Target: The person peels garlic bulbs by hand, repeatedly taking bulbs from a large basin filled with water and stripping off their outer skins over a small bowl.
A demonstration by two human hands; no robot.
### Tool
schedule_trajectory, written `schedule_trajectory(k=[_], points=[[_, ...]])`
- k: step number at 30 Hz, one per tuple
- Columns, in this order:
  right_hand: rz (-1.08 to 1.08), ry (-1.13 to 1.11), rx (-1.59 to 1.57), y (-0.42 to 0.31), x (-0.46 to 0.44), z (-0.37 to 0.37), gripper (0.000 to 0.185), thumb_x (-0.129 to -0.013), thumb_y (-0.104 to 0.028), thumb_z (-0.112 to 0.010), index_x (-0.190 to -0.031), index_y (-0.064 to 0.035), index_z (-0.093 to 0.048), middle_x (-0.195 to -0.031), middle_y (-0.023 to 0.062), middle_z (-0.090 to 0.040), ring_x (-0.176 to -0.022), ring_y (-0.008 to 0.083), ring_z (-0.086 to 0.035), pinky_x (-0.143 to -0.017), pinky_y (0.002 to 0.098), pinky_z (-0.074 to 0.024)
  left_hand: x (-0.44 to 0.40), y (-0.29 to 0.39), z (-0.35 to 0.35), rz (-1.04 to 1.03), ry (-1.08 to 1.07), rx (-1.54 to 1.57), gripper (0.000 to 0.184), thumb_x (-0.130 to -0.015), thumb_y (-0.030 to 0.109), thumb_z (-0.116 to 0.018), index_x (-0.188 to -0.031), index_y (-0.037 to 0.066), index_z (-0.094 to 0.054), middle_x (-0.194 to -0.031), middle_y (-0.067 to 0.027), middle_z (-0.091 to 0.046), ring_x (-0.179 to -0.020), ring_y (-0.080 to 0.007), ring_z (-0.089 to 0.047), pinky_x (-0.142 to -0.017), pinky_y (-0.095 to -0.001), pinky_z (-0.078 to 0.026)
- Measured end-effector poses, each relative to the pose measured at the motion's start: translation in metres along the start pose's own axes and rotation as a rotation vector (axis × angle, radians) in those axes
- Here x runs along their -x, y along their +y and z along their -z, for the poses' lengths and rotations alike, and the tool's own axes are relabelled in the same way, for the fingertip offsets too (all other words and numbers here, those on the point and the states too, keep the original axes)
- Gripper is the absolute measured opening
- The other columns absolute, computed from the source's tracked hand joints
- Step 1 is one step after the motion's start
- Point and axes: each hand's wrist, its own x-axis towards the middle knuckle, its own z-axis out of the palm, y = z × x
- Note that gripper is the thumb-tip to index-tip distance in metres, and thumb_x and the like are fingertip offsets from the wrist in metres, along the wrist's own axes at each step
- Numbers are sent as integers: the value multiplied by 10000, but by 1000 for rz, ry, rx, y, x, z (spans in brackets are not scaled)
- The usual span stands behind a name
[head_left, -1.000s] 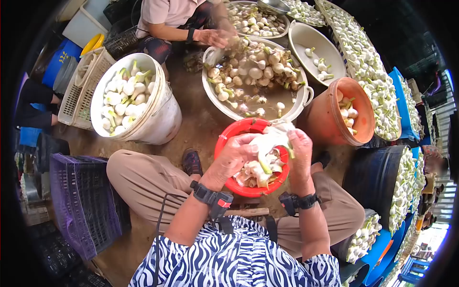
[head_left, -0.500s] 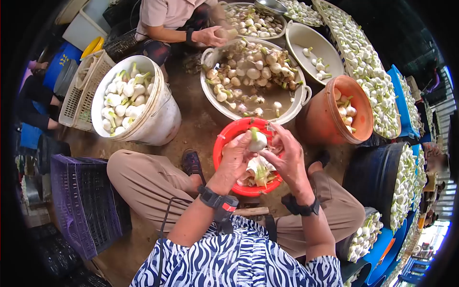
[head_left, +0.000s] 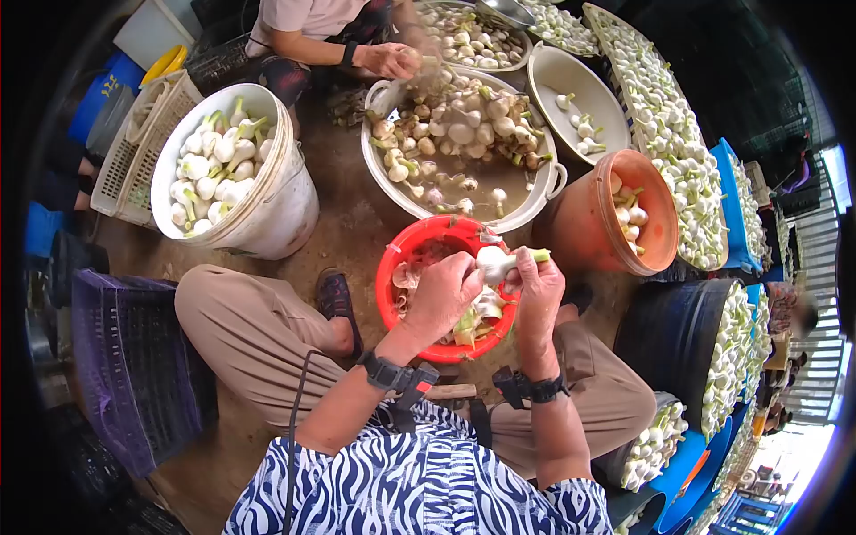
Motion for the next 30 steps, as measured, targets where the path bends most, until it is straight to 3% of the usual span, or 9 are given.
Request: schedule_trajectory(k=[2,9,11,13,18,21,23,25,30], points=[[-34,38,-19,1,3,-3,213,-918,-225,-623,-841,-28,-597,-632,-20,-544,-551,20,-461,-495,178,-361,2,-6,-1,-149,36,-142,112,-838,120,-551,-785,23,-537,-688,-146,-545,-654,-332,-562,-606,-397,-458],[-207,-23,-425,-8,-1,0,146,-935,-205,-575,-920,-62,-599,-644,-37,-508,-514,30,-438,-451,180,-366,-12,-52,7,-110,94,-453,107,-839,120,-543,-806,22,-570,-716,-140,-562,-665,-326,-569,-608,-426,-461],[-134,-44,-361,-7,-13,-5,148,-928,-205,-587,-918,-58,-598,-640,-37,-508,-511,26,-439,-456,172,-366,-16,-88,7,-517,116,-122,161,-859,149,-549,-871,-2,-601,-717,-138,-582,-657,-306,-579,-596,-423,-456],[-75,-127,-379,-2,-31,-23,142,-922,-192,-594,-909,-51,-600,-640,-30,-520,-506,24,-443,-453,170,-364,-13,-33,30,438,-67,479,199,-870,140,-540,-970,-16,-612,-738,-144,-607,-687,-295,-596,-622,-402,-466],[107,-528,71,-67,-70,-152,295,-898,-272,-585,-999,1,-635,-753,11,-603,-661,79,-558,-653,228,-450,-2,-67,18,96,-151,-119,297,-821,129,-549,-1102,58,-609,-900,-192,-652,-836,-317,-633,-708,-423,-471],[400,-863,-39,-81,-104,-203,300,-917,-201,-596,-1094,40,-584,-818,52,-632,-685,94,-563,-641,239,-462,-8,-51,31,40,-652,-201,218,-817,136,-548,-988,41,-645,-932,-161,-656,-854,-315,-620,-744,-418,-472],[281,-786,-146,-74,-147,-190,280,-905,-176,-590,-1080,43,-592,-811,55,-638,-706,116,-602,-630,271,-488,-5,-98,7,-274,-424,-314,178,-820,124,-541,-920,27,-652,-855,-152,-649,-823,-309,-611,-739,-406,-473],[463,-632,433,-53,-191,-144,332,-907,-241,-572,-1103,24,-617,-841,74,-659,-742,133,-612,-713,285,-505,-18,-55,24,220,-421,-20,333,-802,107,-553,-1124,37,-605,-905,-125,-635,-896,-303,-601,-792,-414,-475],[347,-903,1239,133,-257,-31,399,-809,-241,-605,-1190,-121,-593,-1043,152,-633,-953,356,-609,-859,410,-482,-30,-78,4,47,-431,-131,395,-811,140,-575,-1191,33,-554,-1055,-161,-593,-979,-324,-583,-863,-404,-457]])
